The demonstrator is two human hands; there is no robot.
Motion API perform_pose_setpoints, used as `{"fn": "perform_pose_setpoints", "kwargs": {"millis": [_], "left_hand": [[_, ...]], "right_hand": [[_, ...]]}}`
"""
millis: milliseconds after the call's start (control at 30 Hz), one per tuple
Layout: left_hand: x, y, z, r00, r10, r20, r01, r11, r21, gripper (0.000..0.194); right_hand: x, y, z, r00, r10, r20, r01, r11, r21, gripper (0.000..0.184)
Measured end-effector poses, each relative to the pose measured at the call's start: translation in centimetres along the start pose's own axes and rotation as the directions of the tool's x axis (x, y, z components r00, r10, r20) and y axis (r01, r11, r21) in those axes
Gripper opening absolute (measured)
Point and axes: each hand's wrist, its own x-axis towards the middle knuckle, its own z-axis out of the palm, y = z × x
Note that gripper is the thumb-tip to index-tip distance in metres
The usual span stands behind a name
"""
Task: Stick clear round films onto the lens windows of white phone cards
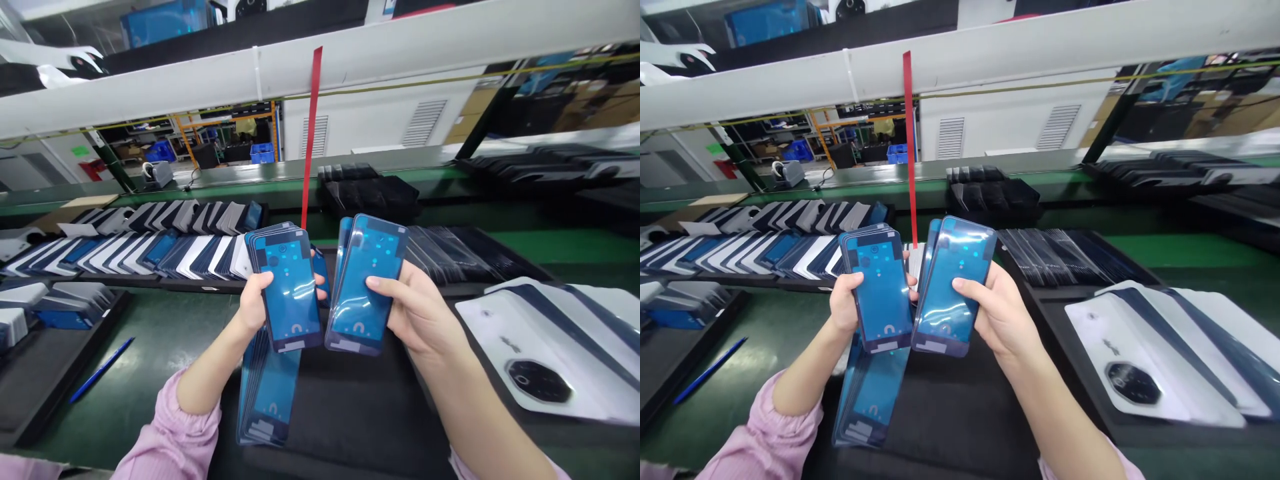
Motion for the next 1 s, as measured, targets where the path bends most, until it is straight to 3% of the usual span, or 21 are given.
{"fn": "perform_pose_setpoints", "kwargs": {"millis": [67, 133, 200, 300, 400, 467, 533, 600, 733, 933, 1000], "left_hand": [[0.0, -0.4, 0.0, 0.978, 0.082, -0.189, -0.067, 0.994, 0.087, 0.056], [0.2, -0.9, 0.0, 0.905, 0.226, -0.36, -0.156, 0.965, 0.211, 0.045], [0.5, -1.3, -0.1, 0.857, 0.323, -0.401, -0.215, 0.932, 0.291, 0.043], [1.0, -1.6, -0.3, 0.852, 0.351, -0.389, -0.251, 0.925, 0.284, 0.048], [1.2, -1.3, -0.3, 0.854, 0.295, -0.428, -0.228, 0.952, 0.202, 0.056], [1.2, -0.9, -0.2, 0.904, 0.208, -0.375, -0.178, 0.978, 0.114, 0.061], [1.1, -0.4, -0.1, 0.962, 0.108, -0.249, -0.108, 0.994, 0.017, 0.069], [0.9, 0.0, -0.1, 0.989, 0.053, -0.139, -0.06, 0.997, -0.046, 0.072], [0.7, 0.3, -0.2, 0.995, 0.048, -0.083, -0.048, 0.999, -0.002, 0.066], [0.6, 0.3, 0.1, 0.999, 0.045, -0.031, -0.044, 0.999, 0.018, 0.066], [0.6, 0.1, 0.1, 0.996, 0.061, -0.059, -0.06, 0.998, 0.024, 0.062]], "right_hand": [[0.0, 0.7, 0.2, 0.999, -0.018, -0.045, 0.017, 0.999, -0.038, 0.041], [0.1, 1.8, 0.5, 0.996, -0.039, -0.079, 0.032, 0.995, -0.095, 0.043], [0.3, 2.7, 0.8, 0.995, -0.061, -0.083, 0.049, 0.989, -0.14, 0.047], [0.7, 3.4, 1.2, 0.989, -0.1, -0.11, 0.082, 0.984, -0.161, 0.048], [1.1, 2.7, 1.0, 0.991, -0.033, -0.129, 0.025, 0.998, -0.062, 0.045], [1.4, 1.9, 0.6, 0.991, 0.05, -0.125, -0.046, 0.998, 0.035, 0.044], [1.7, 1.1, 0.0, 0.985, 0.098, -0.141, -0.085, 0.991, 0.1, 0.046], [1.9, 0.3, -0.6, 0.973, 0.098, -0.209, -0.076, 0.991, 0.114, 0.049], [1.7, -0.7, -1.3, 0.942, 0.011, -0.335, 0.004, 0.999, 0.042, 0.053], [0.3, -0.9, -0.8, 0.98, 0.012, -0.2, -0.015, 1.0, -0.016, 0.054], [0.0, -0.4, -0.5, 0.989, 0.041, -0.139, -0.041, 0.999, 0.002, 0.053]]}}
